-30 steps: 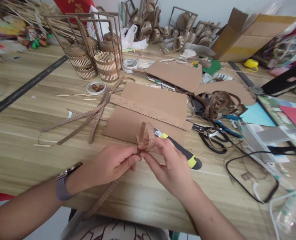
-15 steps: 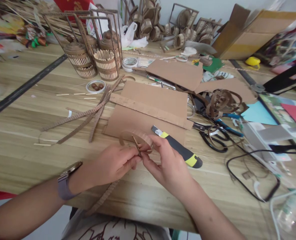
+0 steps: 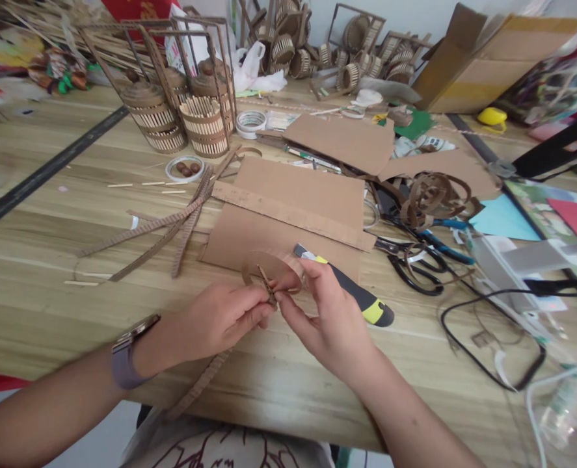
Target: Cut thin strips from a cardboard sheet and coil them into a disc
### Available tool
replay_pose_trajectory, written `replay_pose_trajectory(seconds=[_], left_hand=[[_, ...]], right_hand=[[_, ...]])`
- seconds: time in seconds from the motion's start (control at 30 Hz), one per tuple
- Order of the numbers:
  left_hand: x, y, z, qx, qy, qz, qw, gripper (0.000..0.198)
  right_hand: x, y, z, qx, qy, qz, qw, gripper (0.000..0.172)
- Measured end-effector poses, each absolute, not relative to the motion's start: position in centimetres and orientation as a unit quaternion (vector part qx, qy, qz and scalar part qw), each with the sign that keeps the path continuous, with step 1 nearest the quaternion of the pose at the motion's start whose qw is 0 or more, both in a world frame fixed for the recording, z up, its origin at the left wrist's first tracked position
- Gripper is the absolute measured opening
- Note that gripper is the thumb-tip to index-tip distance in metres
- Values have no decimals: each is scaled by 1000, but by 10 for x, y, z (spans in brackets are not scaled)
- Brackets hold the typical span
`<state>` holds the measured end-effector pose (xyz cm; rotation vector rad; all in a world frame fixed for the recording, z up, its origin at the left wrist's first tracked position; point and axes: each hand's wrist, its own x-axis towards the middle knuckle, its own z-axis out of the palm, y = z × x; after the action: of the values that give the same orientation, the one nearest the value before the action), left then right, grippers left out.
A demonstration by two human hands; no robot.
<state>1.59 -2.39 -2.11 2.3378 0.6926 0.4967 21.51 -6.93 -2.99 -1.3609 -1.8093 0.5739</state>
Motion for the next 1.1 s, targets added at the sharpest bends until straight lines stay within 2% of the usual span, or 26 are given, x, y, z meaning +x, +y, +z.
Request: replay_pose_trajectory(seconds=[0.33, 0.53, 0.83, 1.1], left_hand=[[14, -23, -23, 879, 284, 194, 329, 24], [16, -25, -23, 918, 266, 188, 227, 28], [14, -26, -22, 927, 268, 154, 213, 36], [15, -25, -17, 919, 286, 142, 229, 32]], right_hand=[[216, -69, -22, -516, -708, 284, 389, 36], [214, -66, -23, -518, -687, 326, 391, 43], [213, -60, -17, -506, -644, 417, 395, 35], [215, -61, -17, -508, -682, 362, 381, 37]])
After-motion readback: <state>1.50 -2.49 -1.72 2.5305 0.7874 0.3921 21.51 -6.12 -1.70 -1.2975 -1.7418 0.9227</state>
